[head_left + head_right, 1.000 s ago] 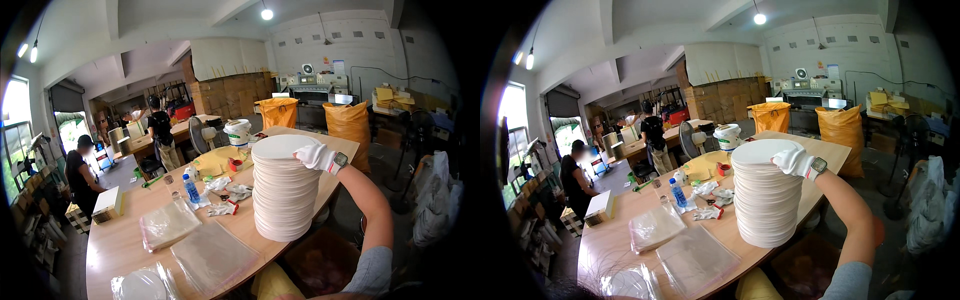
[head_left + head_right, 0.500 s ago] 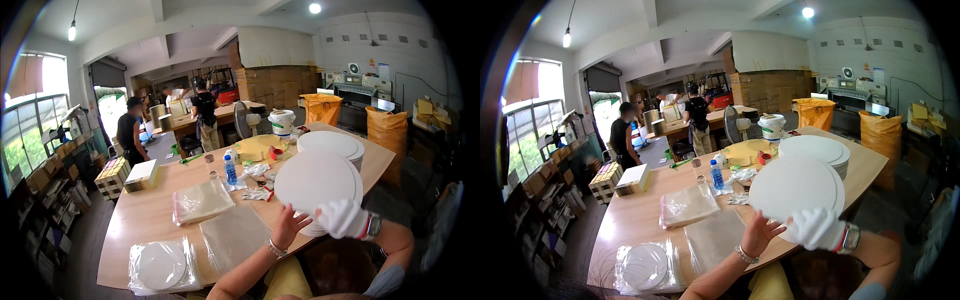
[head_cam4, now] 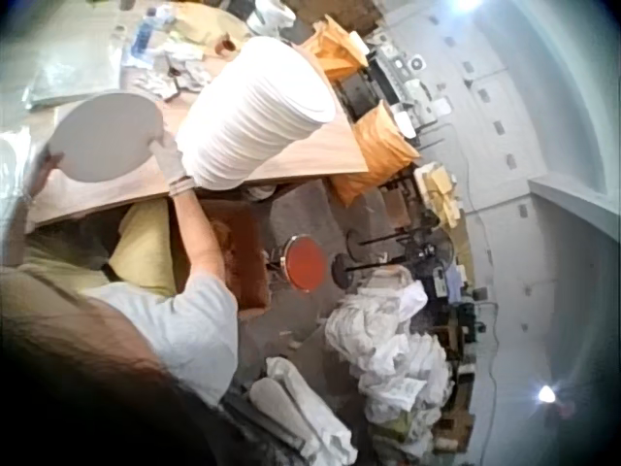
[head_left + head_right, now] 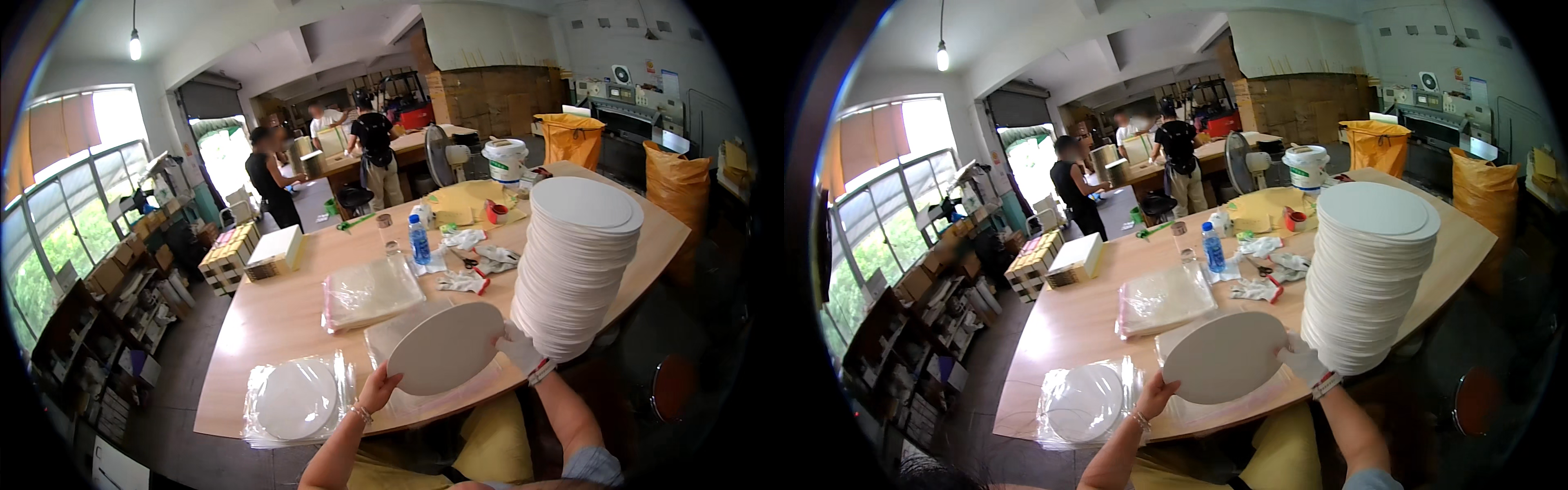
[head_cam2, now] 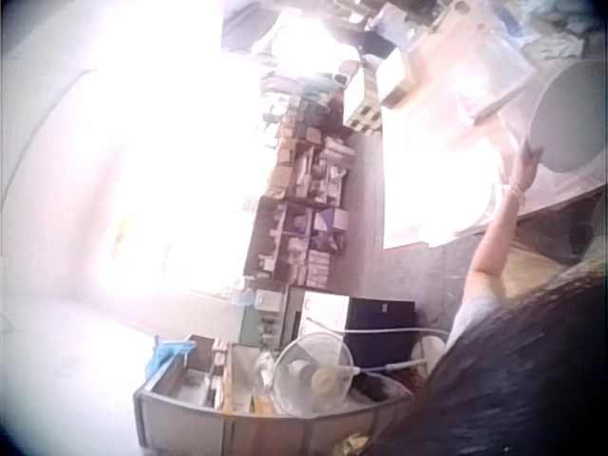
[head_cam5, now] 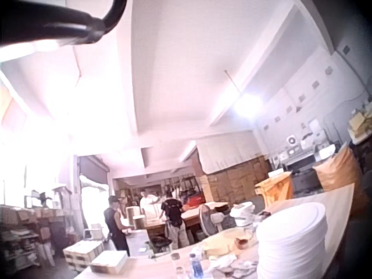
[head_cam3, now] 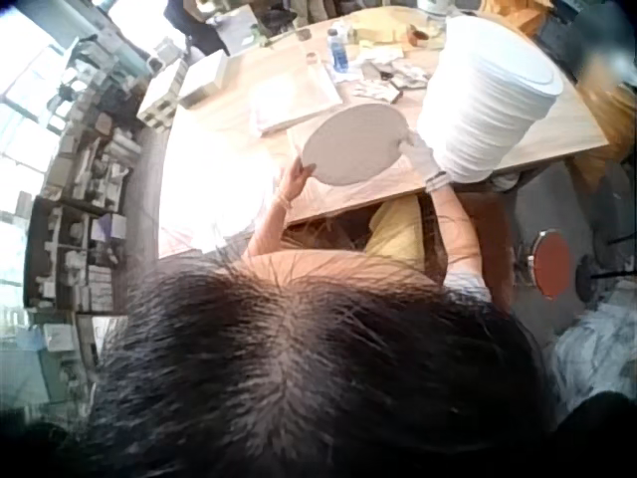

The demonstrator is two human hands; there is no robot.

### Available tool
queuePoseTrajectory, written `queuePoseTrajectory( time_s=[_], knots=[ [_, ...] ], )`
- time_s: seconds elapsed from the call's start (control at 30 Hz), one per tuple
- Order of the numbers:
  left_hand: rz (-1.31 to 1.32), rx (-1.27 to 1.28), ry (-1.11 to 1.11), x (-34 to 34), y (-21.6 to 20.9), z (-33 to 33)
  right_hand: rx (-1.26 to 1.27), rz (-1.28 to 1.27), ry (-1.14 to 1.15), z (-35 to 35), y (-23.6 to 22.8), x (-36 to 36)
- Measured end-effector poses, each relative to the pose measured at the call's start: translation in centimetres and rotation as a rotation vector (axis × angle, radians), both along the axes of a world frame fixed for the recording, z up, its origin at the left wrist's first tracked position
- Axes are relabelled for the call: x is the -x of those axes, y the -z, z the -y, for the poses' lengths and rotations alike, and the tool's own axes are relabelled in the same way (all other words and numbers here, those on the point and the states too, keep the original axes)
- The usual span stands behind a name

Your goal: The person repeatedly picks up white circular discs from a stack, places them into clear plastic bags, and sets the filled bags aside on the table. The process is repetitive and involves handling the discs and bags by hand.

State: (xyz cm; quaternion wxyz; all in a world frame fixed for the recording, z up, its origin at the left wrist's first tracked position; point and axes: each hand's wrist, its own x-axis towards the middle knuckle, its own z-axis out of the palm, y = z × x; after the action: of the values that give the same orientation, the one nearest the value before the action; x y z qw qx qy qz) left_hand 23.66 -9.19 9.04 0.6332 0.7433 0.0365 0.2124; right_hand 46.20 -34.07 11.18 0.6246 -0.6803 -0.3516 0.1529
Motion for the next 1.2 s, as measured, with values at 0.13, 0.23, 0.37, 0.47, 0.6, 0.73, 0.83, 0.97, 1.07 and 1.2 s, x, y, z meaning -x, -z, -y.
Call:
queuePoseTrajectory(
  time_s=[0.13,0.23,0.37,0.47,0.6,0.73,0.83,0.97,1.07,1.2],
  knots=[
    [0.114,0.124,-0.224,-0.7,6.6,-1.3,0.083,-0.232,0.005,-3.3,6.5,0.4],
    [0.1,0.19,-0.444,-1.9,9.5,-1.0,0.116,-0.057,-0.019,-4.2,8.0,0.6],
    [0.093,0.197,-0.523,-2.7,11.0,-1.9,0.346,0.333,0.0,-3.7,7.1,-0.2],
    [0.094,0.187,-0.462,-3.5,10.2,-2.2,0.575,0.598,0.112,-2.7,6.7,-1.2],
    [0.158,0.239,-0.473,-3.7,7.7,0.6,0.596,0.171,0.142,2.1,4.3,1.1],
    [-0.301,-0.909,-0.367,-4.5,10.7,2.0,-0.182,-0.302,0.223,9.8,9.3,2.0],
    [-0.732,-1.158,-0.104,-5.2,11.5,3.6,-0.203,-0.481,0.219,14.1,8.4,5.1],
    [-0.772,-1.2,-0.081,-5.7,10.2,2.5,-0.048,-0.576,0.132,17.0,10.3,7.0],
    [-0.584,-1.092,-0.145,-6.2,12.3,0.1,-0.011,-0.678,0.026,15.0,11.6,8.1],
    [-0.524,-1.038,-0.091,-5.2,14.0,-2.3,0.016,-0.761,-0.091,9.6,12.3,8.3]
  ],
)
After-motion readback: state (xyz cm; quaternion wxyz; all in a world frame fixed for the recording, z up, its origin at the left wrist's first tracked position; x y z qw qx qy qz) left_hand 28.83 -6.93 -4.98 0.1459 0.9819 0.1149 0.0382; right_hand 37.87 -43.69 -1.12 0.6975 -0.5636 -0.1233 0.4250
